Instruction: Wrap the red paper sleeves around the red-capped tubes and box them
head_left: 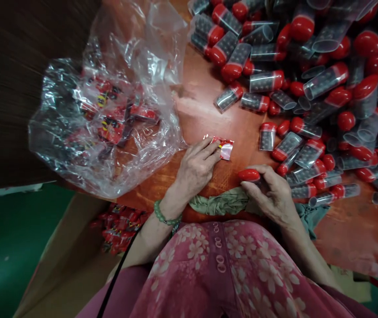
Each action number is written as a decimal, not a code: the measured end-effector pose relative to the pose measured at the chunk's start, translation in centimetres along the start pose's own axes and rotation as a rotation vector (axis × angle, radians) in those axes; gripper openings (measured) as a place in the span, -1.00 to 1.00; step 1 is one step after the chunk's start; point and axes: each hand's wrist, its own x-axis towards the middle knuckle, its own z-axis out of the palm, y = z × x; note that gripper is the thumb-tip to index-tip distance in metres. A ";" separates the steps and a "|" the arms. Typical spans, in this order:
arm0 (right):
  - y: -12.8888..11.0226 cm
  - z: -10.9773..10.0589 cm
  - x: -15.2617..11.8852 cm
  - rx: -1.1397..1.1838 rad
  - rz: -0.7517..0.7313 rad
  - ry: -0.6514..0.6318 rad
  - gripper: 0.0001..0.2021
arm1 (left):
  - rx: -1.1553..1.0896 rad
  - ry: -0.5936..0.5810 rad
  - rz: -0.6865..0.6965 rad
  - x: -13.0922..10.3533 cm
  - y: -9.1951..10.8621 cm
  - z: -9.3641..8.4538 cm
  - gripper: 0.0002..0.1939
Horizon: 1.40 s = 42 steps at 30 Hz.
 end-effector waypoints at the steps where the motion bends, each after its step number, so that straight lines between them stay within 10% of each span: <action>1: 0.0 0.3 0.1 0.019 0.004 -0.002 -0.83 | 0.021 0.010 0.019 0.0 0.0 -0.1 -0.72; 20: 2.0 2.2 0.9 0.067 0.083 0.122 -0.85 | 0.576 -0.111 0.093 0.7 2.4 -1.1 -0.61; 34: 2.2 2.0 0.9 0.053 0.095 0.124 -0.83 | 0.437 0.236 0.190 0.7 1.0 -0.3 -0.72; 42: 1.5 1.6 1.4 0.111 0.178 0.141 -0.81 | 0.305 0.166 0.171 0.3 1.2 -1.0 -0.84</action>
